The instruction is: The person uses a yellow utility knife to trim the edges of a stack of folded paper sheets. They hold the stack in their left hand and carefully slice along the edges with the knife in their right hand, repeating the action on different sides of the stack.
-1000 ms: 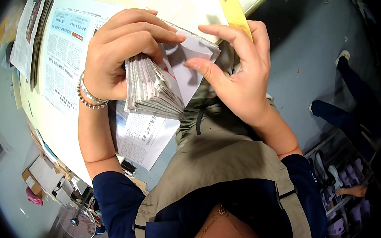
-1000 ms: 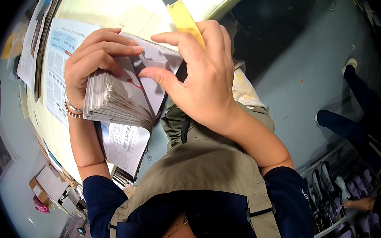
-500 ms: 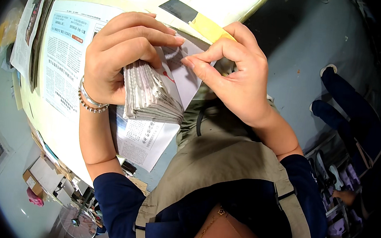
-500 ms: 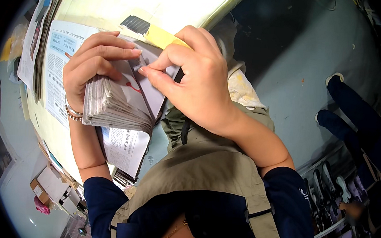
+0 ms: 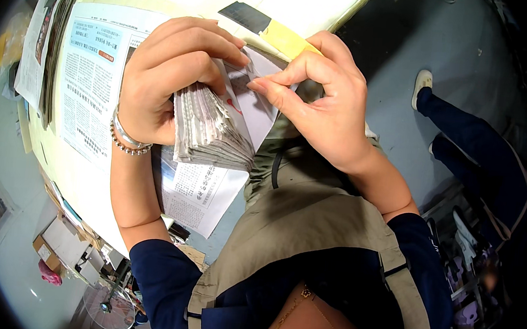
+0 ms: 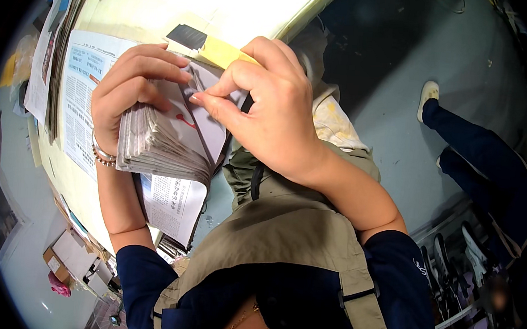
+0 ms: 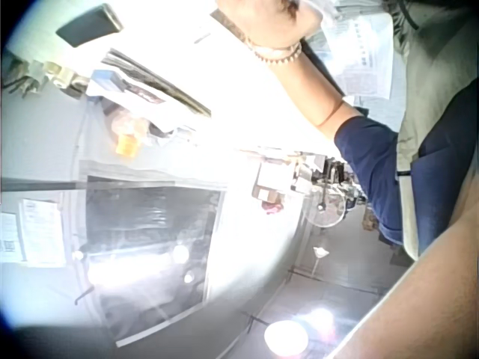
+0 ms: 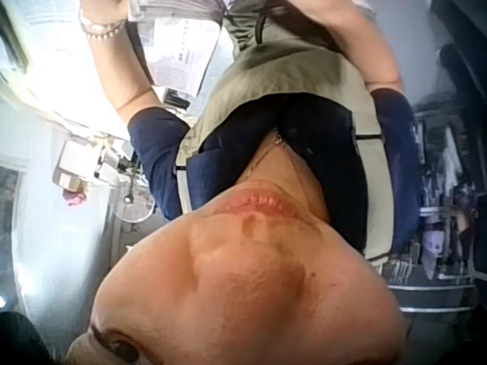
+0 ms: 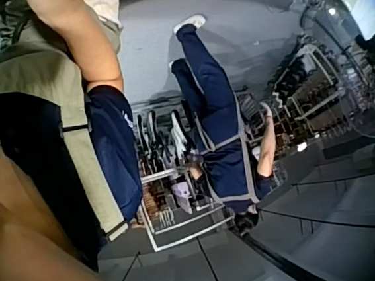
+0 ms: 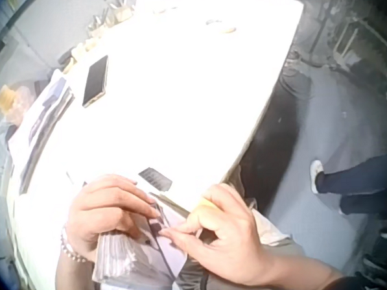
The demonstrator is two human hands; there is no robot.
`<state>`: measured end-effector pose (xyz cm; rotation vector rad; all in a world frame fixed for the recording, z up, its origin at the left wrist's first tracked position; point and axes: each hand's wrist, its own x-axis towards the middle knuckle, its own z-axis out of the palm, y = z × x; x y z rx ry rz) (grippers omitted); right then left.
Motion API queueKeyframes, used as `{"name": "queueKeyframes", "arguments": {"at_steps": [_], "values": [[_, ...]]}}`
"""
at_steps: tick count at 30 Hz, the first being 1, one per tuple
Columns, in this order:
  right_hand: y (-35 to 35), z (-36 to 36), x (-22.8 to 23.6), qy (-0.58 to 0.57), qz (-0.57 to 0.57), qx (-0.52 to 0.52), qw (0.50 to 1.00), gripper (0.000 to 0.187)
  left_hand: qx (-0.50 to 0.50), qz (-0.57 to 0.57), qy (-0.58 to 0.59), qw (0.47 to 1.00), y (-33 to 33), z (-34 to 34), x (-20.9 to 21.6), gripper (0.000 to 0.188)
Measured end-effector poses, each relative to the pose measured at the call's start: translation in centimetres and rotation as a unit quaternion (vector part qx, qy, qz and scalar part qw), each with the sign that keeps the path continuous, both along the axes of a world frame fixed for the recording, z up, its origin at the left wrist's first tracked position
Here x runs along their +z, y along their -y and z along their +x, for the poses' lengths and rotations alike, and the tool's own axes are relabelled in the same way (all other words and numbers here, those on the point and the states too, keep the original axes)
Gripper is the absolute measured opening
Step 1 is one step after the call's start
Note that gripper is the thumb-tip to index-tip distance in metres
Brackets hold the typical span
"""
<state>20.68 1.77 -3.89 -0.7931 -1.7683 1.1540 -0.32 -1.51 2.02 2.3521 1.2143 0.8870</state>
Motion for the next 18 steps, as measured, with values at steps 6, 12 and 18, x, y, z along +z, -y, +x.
{"name": "queueKeyframes", "arguments": {"at_steps": [6,12,18], "values": [[0.10,-0.05,0.01,-0.006,0.002,0.000,1.000,0.018,-0.002,-0.001,0.008,1.000,-0.11,0.05,-0.21,0.026],[0.10,-0.13,-0.02,-0.008,0.010,0.000,1.000,0.018,0.009,-0.004,0.012,1.000,-0.15,0.25,-0.33,0.025],[0.15,-0.17,-0.10,-0.009,0.012,-0.003,1.000,0.018,0.008,0.002,0.004,1.000,-0.23,0.33,-0.43,0.025]]}}
